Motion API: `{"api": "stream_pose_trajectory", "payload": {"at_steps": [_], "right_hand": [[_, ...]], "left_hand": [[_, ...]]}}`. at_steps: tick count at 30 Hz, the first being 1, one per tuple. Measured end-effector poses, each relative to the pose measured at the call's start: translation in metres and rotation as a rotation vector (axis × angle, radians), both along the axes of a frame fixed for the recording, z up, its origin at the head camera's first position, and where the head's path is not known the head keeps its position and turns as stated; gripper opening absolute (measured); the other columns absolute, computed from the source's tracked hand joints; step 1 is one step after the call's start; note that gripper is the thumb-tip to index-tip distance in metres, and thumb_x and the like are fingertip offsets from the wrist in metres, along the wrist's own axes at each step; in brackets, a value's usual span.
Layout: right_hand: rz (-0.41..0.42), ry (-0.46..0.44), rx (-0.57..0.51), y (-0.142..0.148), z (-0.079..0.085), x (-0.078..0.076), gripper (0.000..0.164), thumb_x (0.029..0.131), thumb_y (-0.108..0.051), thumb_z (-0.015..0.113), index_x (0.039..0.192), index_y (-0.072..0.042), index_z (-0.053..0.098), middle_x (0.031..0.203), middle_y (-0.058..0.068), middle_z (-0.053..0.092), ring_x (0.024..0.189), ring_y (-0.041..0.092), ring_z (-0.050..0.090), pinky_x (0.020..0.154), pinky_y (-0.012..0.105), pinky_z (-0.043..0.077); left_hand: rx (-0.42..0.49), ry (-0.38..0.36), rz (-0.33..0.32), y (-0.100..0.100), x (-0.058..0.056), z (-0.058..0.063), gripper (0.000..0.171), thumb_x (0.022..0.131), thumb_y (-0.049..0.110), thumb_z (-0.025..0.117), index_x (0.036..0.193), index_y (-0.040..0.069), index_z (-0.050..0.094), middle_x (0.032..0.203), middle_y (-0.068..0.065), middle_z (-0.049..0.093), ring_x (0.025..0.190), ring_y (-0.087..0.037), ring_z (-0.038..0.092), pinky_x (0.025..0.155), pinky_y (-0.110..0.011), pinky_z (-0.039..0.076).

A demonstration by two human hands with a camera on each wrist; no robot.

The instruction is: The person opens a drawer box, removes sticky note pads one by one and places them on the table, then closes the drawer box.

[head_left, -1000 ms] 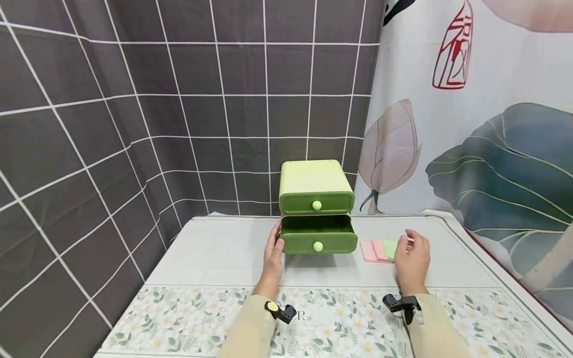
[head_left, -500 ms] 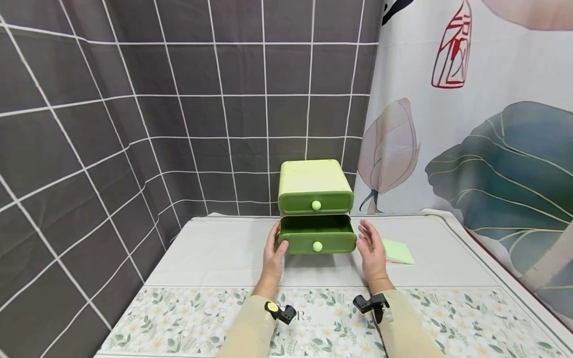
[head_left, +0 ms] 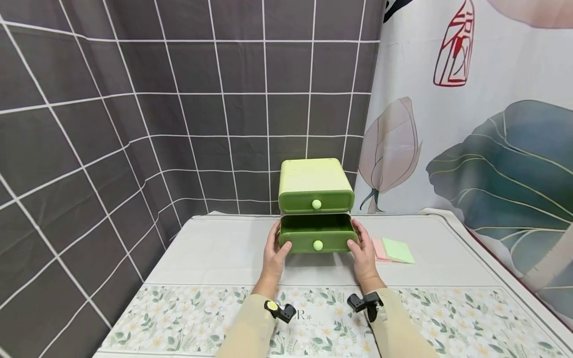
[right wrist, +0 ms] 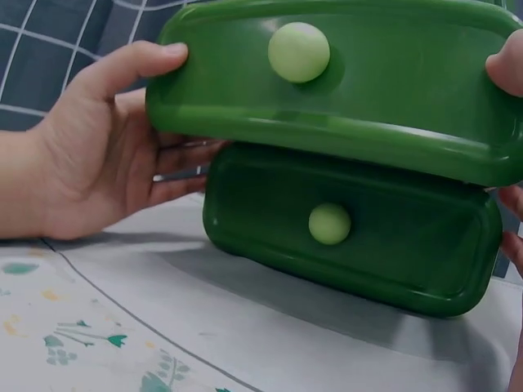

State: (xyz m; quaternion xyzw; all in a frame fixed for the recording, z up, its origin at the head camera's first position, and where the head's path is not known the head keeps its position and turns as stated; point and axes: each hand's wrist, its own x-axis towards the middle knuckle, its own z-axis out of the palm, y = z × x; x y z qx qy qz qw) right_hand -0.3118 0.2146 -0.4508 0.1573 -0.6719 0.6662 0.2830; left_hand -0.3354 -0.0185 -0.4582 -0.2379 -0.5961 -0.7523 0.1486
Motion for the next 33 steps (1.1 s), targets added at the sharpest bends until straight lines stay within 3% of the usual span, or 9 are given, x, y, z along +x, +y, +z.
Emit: {"api": "stream_pose_trajectory", "payload": {"at_steps": [12,21,26,33], "right_hand": [[-0.009,-0.114,0.003,0.001,0.0,-0.004,0.053,0.093,-0.004,0.049,0.141,0.003,0.027,0.144,0.016,0.031,0.132,0.026,0.029,0.101,0.014,0.028],[-0.159,-0.213,0.022,0.0,-0.009,-0.012,0.053,0.093,-0.023,0.055,0.14,-0.008,0.036,0.136,0.009,0.044,0.122,0.019,0.042,0.097,0.018,0.036],[-0.225,-0.201,0.037,0.005,-0.025,-0.026,0.053,0.09,-0.03,0.058,0.138,-0.015,0.041,0.131,0.006,0.05,0.119,0.016,0.046,0.095,0.022,0.04],[-0.336,-0.202,0.051,0.0,-0.023,-0.027,0.049,0.087,-0.037,0.06,0.131,-0.016,0.049,0.124,0.003,0.056,0.11,0.013,0.053,0.089,0.026,0.045]], "left_hand": [[-0.038,-0.046,0.029,-0.001,0.0,0.003,0.067,0.08,-0.009,0.047,0.143,0.003,0.026,0.141,-0.014,0.033,0.123,-0.026,0.038,0.102,-0.023,0.031],[-0.085,-0.113,0.083,-0.002,-0.001,0.003,0.064,0.085,-0.006,0.052,0.143,0.008,0.029,0.141,-0.008,0.035,0.126,-0.021,0.038,0.106,-0.027,0.027],[-0.111,-0.15,0.127,0.0,-0.001,0.004,0.059,0.088,-0.001,0.054,0.142,0.009,0.031,0.141,-0.008,0.036,0.125,-0.02,0.039,0.105,-0.027,0.028],[-0.108,-0.165,0.15,0.004,-0.003,0.003,0.056,0.089,0.0,0.054,0.141,0.007,0.033,0.141,-0.013,0.036,0.126,-0.024,0.038,0.105,-0.029,0.029]]}}
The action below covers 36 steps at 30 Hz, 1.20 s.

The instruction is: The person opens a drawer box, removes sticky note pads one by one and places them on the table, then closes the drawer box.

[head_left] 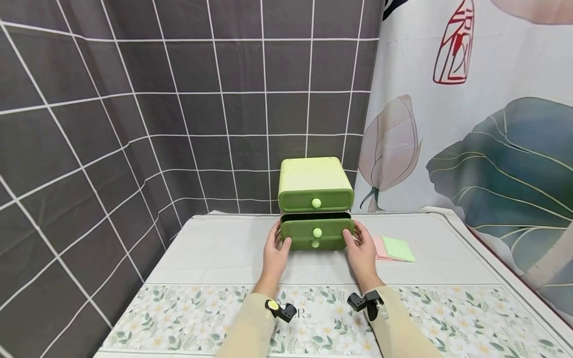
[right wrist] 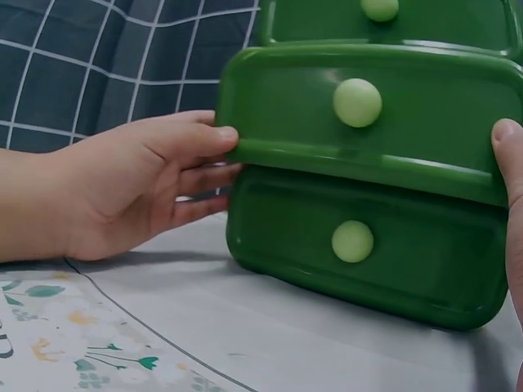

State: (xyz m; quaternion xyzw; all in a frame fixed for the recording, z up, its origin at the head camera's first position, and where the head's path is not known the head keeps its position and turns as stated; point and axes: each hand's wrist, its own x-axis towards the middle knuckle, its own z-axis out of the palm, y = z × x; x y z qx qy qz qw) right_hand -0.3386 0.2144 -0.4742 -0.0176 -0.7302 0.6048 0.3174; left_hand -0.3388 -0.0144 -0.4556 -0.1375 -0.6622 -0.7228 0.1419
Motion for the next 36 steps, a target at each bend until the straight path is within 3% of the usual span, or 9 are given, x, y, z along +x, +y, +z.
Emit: {"api": "stream_pose_trajectory", "payload": {"at_steps": [10,16,28,36], "right_hand": [[-0.093,0.034,-0.031,-0.008,0.004,-0.005,0.048,0.086,-0.036,0.063,0.125,-0.01,0.054,0.118,0.009,0.059,0.107,0.018,0.056,0.087,0.029,0.047],[-0.159,0.015,-0.017,-0.008,0.006,-0.008,0.042,0.085,-0.036,0.064,0.118,-0.011,0.057,0.111,0.006,0.061,0.099,0.018,0.058,0.08,0.031,0.048],[-0.202,-0.037,-0.015,-0.011,0.014,-0.01,0.038,0.084,-0.039,0.064,0.11,-0.012,0.057,0.111,0.001,0.059,0.09,0.016,0.056,0.067,0.024,0.047],[-0.205,-0.054,-0.017,-0.013,0.011,-0.013,0.038,0.084,-0.039,0.064,0.105,-0.009,0.056,0.101,0.005,0.061,0.086,0.018,0.055,0.071,0.029,0.043]], "left_hand": [[-0.018,-0.005,0.0,0.001,-0.001,0.001,0.054,0.091,0.001,0.05,0.142,0.007,0.031,0.142,-0.014,0.035,0.128,-0.025,0.036,0.104,-0.027,0.029],[-0.034,-0.005,-0.007,0.003,-0.001,0.0,0.054,0.092,0.002,0.049,0.142,0.006,0.029,0.142,-0.014,0.034,0.128,-0.026,0.035,0.104,-0.03,0.03],[-0.029,-0.008,-0.01,0.003,-0.002,0.002,0.056,0.091,0.001,0.05,0.143,0.006,0.029,0.142,-0.014,0.035,0.128,-0.025,0.035,0.105,-0.033,0.028],[-0.048,-0.006,0.009,0.002,-0.001,0.002,0.055,0.091,0.0,0.049,0.142,0.006,0.03,0.141,-0.014,0.037,0.128,-0.024,0.037,0.106,-0.032,0.027]]}}
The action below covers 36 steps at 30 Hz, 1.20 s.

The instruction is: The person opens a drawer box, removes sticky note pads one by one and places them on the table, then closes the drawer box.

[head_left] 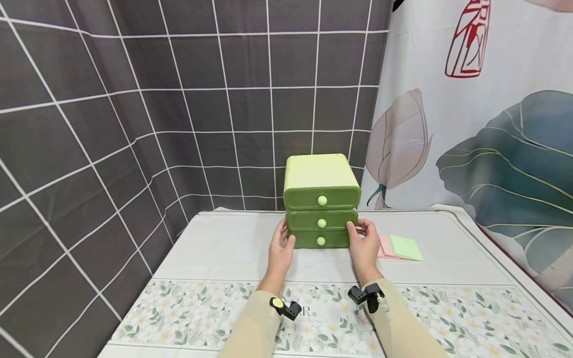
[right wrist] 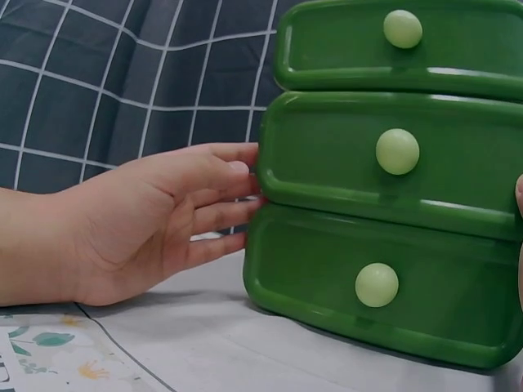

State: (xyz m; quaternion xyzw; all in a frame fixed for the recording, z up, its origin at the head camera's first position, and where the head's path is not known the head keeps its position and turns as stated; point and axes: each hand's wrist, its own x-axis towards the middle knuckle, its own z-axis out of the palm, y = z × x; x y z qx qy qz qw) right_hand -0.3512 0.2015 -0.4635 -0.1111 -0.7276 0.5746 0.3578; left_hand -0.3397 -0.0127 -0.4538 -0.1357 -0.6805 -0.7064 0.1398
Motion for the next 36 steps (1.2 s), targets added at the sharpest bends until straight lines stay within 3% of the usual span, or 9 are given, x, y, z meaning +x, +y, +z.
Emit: {"api": "stream_pose_trajectory", "payload": {"at_steps": [10,17,22,26,30,36], "right_hand": [[0.018,0.011,0.007,0.001,-0.002,0.0,0.034,0.085,-0.032,0.065,0.107,-0.008,0.053,0.102,0.005,0.057,0.091,0.02,0.054,0.072,0.029,0.044],[-0.07,0.168,0.116,0.001,-0.005,0.002,0.033,0.083,-0.023,0.067,0.106,-0.006,0.051,0.101,0.005,0.048,0.088,0.018,0.048,0.073,0.033,0.041],[-0.07,0.276,0.316,-0.004,-0.006,0.006,0.021,0.083,-0.015,0.066,0.099,-0.005,0.057,0.096,0.006,0.051,0.084,0.018,0.049,0.07,0.034,0.044],[-0.034,0.33,0.529,-0.011,-0.008,0.008,0.019,0.08,-0.012,0.068,0.096,-0.007,0.06,0.095,0.005,0.056,0.086,0.019,0.053,0.077,0.034,0.046],[0.03,0.329,0.759,-0.019,-0.01,0.008,0.022,0.078,-0.017,0.07,0.098,-0.011,0.064,0.097,0.004,0.058,0.09,0.021,0.055,0.082,0.034,0.045],[0.108,0.314,1.06,-0.029,-0.011,0.007,0.026,0.077,-0.02,0.07,0.101,-0.014,0.067,0.098,0.003,0.057,0.09,0.024,0.055,0.078,0.039,0.047]], "left_hand": [[0.008,0.007,0.004,0.0,0.0,-0.001,0.053,0.092,0.0,0.048,0.142,0.004,0.03,0.138,-0.016,0.04,0.127,-0.026,0.038,0.104,-0.032,0.031],[0.009,0.016,-0.006,-0.002,-0.001,-0.002,0.052,0.093,0.0,0.046,0.142,0.004,0.03,0.14,-0.016,0.037,0.128,-0.027,0.035,0.103,-0.03,0.031],[0.022,-0.005,-0.012,-0.004,0.002,-0.001,0.048,0.096,0.005,0.041,0.143,0.004,0.029,0.142,-0.013,0.035,0.129,-0.026,0.035,0.105,-0.034,0.03],[0.033,-0.027,-0.051,-0.006,0.004,0.0,0.045,0.1,0.011,0.031,0.145,0.006,0.024,0.145,-0.009,0.031,0.132,-0.024,0.03,0.107,-0.039,0.024],[0.007,-0.025,-0.087,-0.007,0.005,0.001,0.046,0.101,0.012,0.025,0.146,0.007,0.02,0.148,-0.007,0.025,0.134,-0.024,0.023,0.109,-0.042,0.018],[-0.042,0.009,-0.132,-0.007,0.003,0.001,0.047,0.1,0.011,0.021,0.147,0.01,0.015,0.15,-0.007,0.018,0.137,-0.024,0.015,0.11,-0.045,0.012]]}}
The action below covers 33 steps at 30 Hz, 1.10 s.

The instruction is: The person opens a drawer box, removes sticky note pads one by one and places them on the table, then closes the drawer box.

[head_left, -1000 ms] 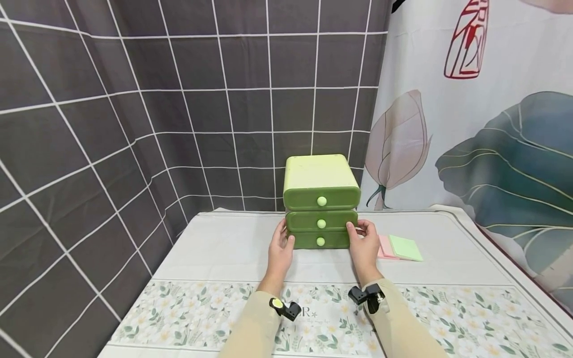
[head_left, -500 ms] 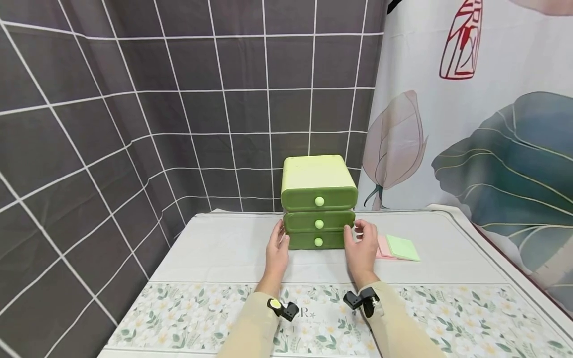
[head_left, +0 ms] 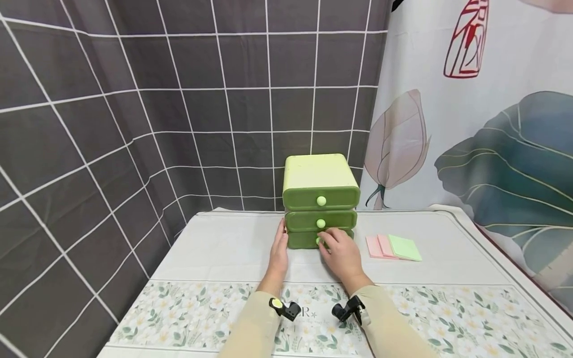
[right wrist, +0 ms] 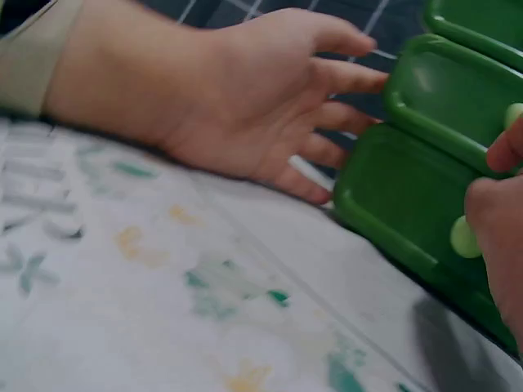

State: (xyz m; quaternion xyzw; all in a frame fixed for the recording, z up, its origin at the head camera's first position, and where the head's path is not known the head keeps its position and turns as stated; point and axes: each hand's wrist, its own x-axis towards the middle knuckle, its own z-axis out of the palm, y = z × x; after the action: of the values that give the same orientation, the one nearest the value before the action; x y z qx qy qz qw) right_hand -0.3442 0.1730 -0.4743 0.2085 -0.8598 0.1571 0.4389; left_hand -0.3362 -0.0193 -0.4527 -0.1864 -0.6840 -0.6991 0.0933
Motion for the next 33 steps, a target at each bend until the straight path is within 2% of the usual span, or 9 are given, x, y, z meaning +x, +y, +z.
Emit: {"api": "stream_pose_trajectory", "payload": {"at_steps": [4,10,18,24,33], "right_hand": [[0.002,-0.056,0.085,-0.005,-0.001,-0.001,0.027,0.077,-0.018,0.07,0.104,-0.014,0.066,0.098,0.004,0.056,0.087,0.025,0.055,0.073,0.04,0.048],[-0.002,-0.106,0.12,-0.01,-0.006,-0.003,0.022,0.079,-0.012,0.07,0.1,-0.012,0.066,0.096,0.005,0.053,0.083,0.023,0.055,0.07,0.037,0.048],[-0.001,-0.102,0.094,-0.012,-0.009,-0.006,0.015,0.081,-0.008,0.066,0.096,-0.011,0.063,0.094,0.006,0.048,0.08,0.023,0.053,0.065,0.037,0.049],[0.005,-0.052,0.101,-0.013,-0.012,-0.009,0.013,0.079,-0.007,0.063,0.091,-0.009,0.061,0.091,0.007,0.047,0.076,0.024,0.051,0.061,0.037,0.048],[0.005,-0.045,0.098,-0.015,-0.01,-0.002,0.011,0.077,-0.007,0.063,0.088,-0.009,0.063,0.088,0.005,0.047,0.074,0.021,0.051,0.06,0.034,0.048]], "left_hand": [[0.037,0.03,-0.056,0.001,-0.004,-0.001,0.048,0.1,0.008,0.018,0.147,0.007,0.009,0.151,-0.011,0.013,0.137,-0.028,0.011,0.108,-0.05,0.013],[0.109,-0.014,-0.123,0.001,-0.008,-0.003,0.048,0.101,0.014,0.012,0.147,0.005,0.005,0.152,-0.012,0.008,0.137,-0.028,0.008,0.108,-0.052,0.012],[0.119,-0.048,-0.131,0.004,-0.006,-0.005,0.049,0.102,0.021,0.01,0.148,0.008,0.005,0.152,-0.012,0.006,0.138,-0.028,0.006,0.108,-0.052,0.011],[0.128,-0.074,-0.118,0.004,-0.006,-0.005,0.048,0.102,0.023,0.011,0.148,0.011,0.006,0.152,-0.01,0.008,0.138,-0.026,0.008,0.109,-0.051,0.011],[0.126,-0.042,-0.13,0.0,-0.006,-0.003,0.047,0.101,0.013,0.015,0.147,0.005,0.006,0.151,-0.014,0.01,0.137,-0.027,0.008,0.109,-0.048,0.012]]}}
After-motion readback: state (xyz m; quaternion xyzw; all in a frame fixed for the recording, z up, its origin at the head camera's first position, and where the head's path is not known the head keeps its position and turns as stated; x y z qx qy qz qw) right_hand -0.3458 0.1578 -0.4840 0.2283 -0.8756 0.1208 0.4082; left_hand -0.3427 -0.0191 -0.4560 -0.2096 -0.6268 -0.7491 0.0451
